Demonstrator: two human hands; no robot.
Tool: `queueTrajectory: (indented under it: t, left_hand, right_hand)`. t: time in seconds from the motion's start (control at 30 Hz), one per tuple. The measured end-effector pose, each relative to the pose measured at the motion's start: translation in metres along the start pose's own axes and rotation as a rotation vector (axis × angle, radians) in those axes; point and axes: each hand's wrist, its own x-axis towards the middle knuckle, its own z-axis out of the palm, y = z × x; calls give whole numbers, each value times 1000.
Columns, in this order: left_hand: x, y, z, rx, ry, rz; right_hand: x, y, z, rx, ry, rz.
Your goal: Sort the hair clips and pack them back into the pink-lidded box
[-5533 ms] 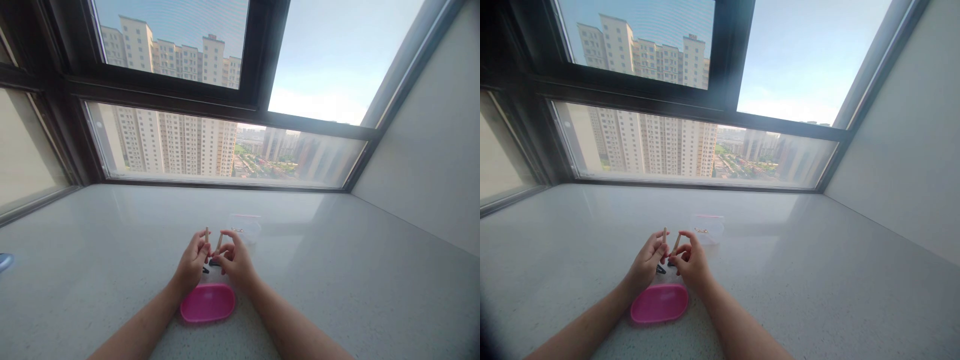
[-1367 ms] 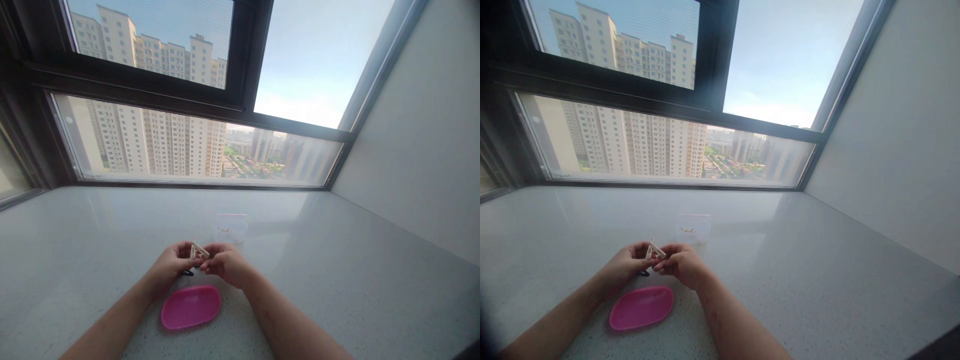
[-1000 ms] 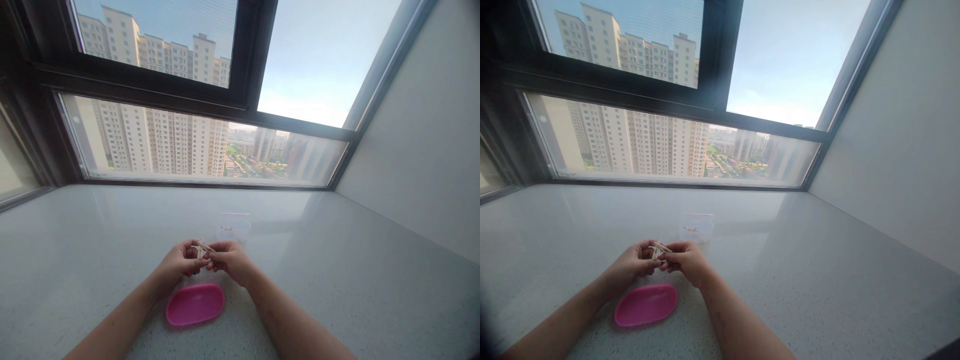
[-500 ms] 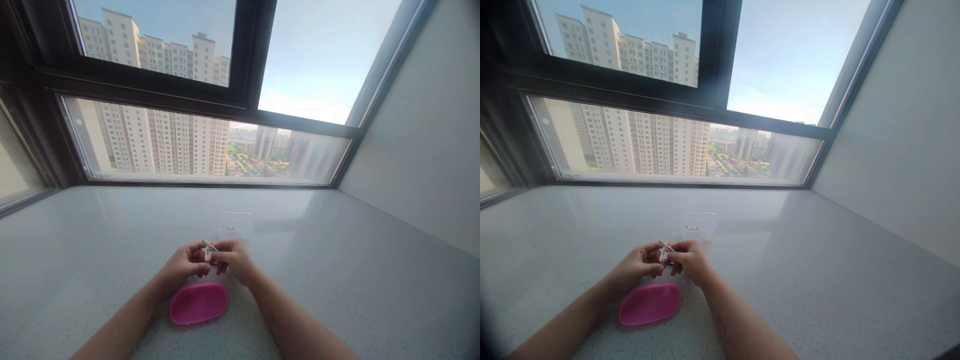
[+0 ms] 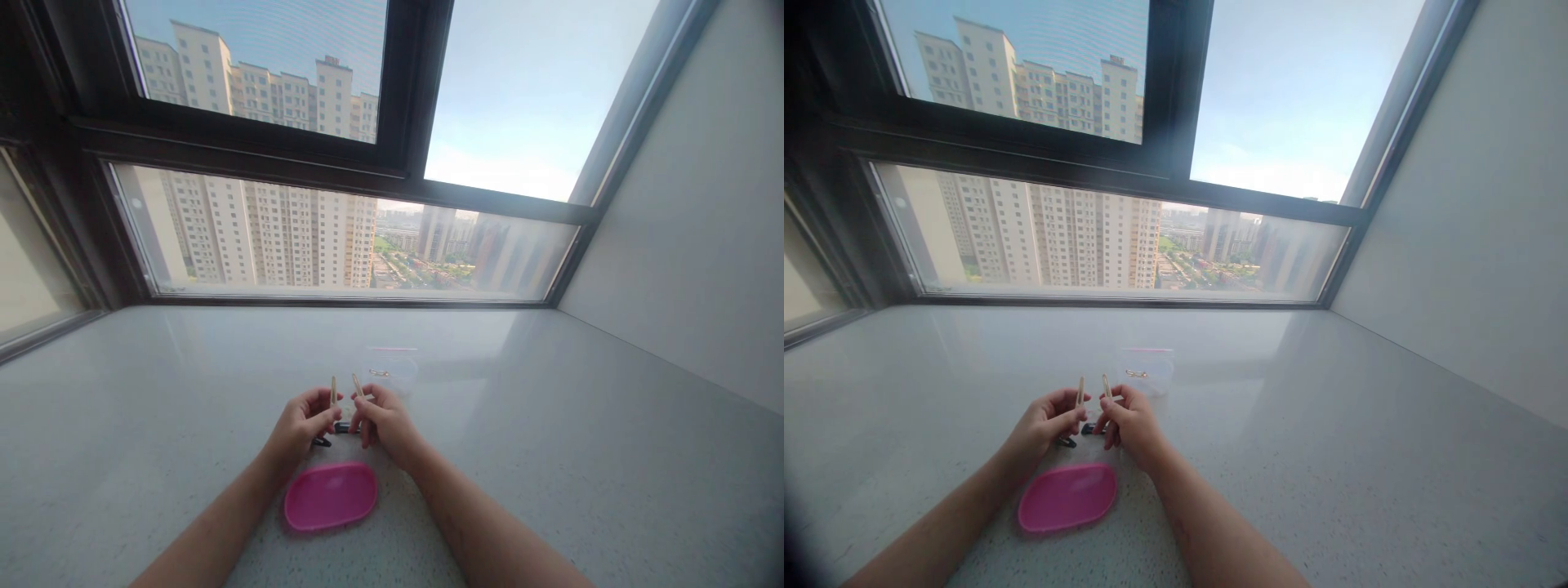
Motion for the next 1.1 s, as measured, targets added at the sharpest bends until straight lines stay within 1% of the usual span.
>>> queueTrajectory:
  t: [0.17,0.27,0.47,0.6,0.77,0.87,1.1]
  left_hand:
    - [-1,2,2,61,21,22]
    - [-1,2,3,71,38,27]
    - [-1,3,3,58,22,-2]
    - [-1,3,2,47,20,-4]
    - [0,1,1,40,12,-10]
    - [1,1,1,44,5,0]
    - [1,-2,0,38,-12,5]
  right_hand:
    - [3,4,0,114,16,-9]
    - [3,7,-1,140,18,2]
    - [3,9,-3,159,22,0]
    - [3,6,-3,136,17,4]
    - [3,5,-3,67,66,-42]
    - [3,6,-3,45,45,-54]
    - [3,7,-3,7,50,-23]
